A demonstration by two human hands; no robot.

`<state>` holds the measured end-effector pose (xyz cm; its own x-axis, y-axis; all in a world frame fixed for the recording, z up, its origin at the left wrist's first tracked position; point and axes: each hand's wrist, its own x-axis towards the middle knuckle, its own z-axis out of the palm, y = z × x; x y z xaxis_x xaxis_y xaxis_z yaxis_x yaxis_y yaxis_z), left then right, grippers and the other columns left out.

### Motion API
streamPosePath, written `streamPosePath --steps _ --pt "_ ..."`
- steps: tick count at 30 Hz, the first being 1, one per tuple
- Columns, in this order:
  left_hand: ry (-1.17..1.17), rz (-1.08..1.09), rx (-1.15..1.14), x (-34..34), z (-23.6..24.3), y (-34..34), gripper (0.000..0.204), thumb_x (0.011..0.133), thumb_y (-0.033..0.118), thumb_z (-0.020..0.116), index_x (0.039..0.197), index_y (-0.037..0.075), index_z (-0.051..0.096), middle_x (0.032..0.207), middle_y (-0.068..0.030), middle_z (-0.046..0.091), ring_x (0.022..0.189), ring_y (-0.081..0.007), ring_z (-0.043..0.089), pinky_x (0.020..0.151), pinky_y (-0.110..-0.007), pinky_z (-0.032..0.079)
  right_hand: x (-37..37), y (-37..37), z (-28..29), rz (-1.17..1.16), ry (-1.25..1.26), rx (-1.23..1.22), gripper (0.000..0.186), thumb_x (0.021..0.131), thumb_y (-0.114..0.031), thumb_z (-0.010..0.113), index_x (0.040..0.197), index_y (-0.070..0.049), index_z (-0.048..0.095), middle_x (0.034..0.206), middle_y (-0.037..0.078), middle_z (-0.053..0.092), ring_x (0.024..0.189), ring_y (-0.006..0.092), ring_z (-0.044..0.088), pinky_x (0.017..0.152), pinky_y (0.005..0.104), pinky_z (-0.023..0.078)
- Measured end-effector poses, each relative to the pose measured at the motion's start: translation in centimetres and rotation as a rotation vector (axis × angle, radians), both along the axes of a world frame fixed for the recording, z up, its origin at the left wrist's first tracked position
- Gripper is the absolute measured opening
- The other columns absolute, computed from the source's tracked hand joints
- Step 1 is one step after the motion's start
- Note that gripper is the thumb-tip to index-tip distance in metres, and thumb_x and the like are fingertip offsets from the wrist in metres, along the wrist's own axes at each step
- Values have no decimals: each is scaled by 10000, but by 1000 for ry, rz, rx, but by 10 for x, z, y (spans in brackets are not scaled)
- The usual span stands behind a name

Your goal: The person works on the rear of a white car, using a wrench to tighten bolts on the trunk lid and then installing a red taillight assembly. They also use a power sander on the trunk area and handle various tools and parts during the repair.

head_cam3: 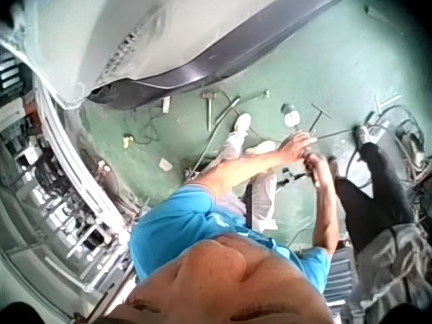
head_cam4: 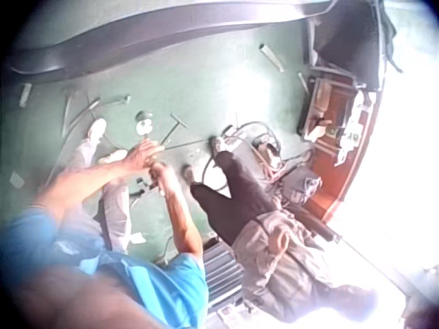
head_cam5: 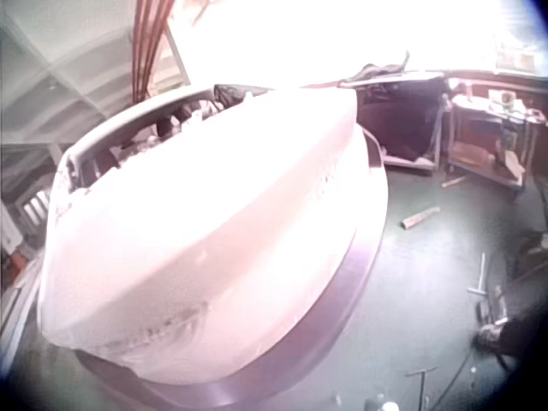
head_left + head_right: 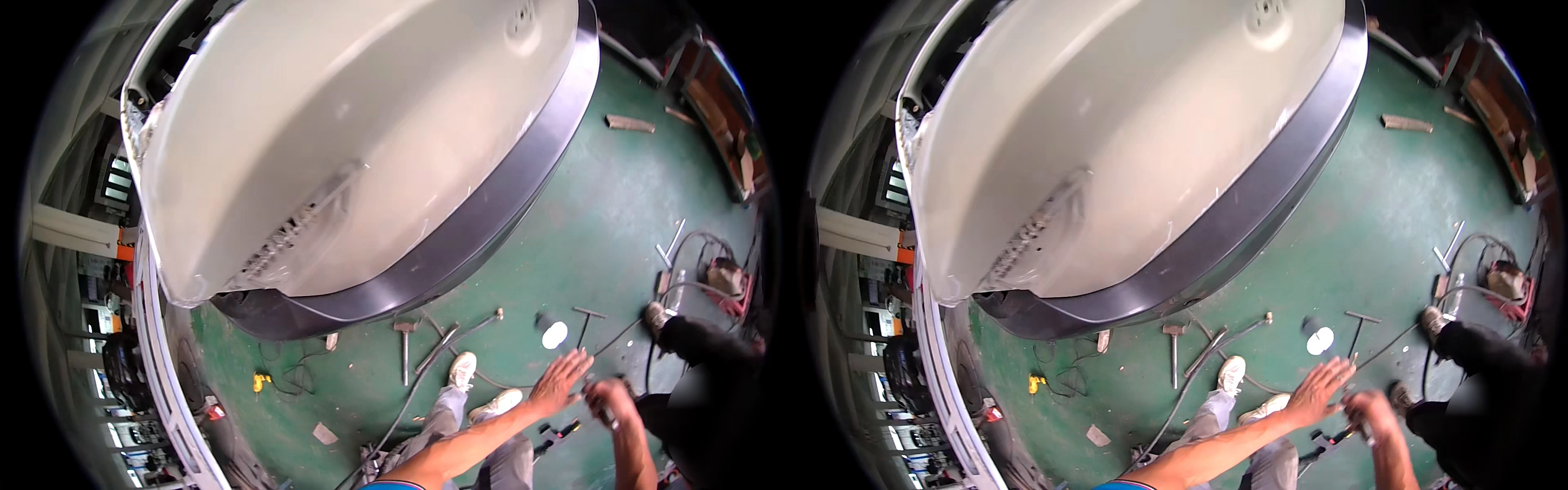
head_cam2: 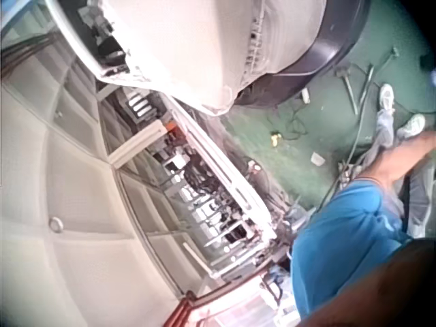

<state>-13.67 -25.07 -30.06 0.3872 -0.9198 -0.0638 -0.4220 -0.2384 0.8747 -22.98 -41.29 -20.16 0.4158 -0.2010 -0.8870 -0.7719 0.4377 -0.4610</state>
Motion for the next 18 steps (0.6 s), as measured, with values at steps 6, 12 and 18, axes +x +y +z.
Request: streamPosePath --steps 6,12,18 --pt "462 680 -68 -15 81 25 216 988 209 663 979 -4 697 825 -80 717 782 -192 697 669 -348 521 -22 34 73 -164 -347 200 509 900 -378 741 1164 40 620 928 110 662 749 190 639 647 318 526" --pt "810 1050 23 59 180 119 222 997 219 684 920 14 722 704 33 598 660 -48 521 589 -250 425 17 140 17 747 -576 -279 1004 693 -464 899 1499 -65 453 1428 226 538 1334 395 514 1131 459 409" --pt "993 1026 -71 124 279 145 178 1006 163 662 923 7 683 669 48 523 591 -30 462 530 -208 359 63 213 17 645 -665 -35 616 781 -391 859 1279 -95 652 1120 112 674 1103 266 641 972 392 499"
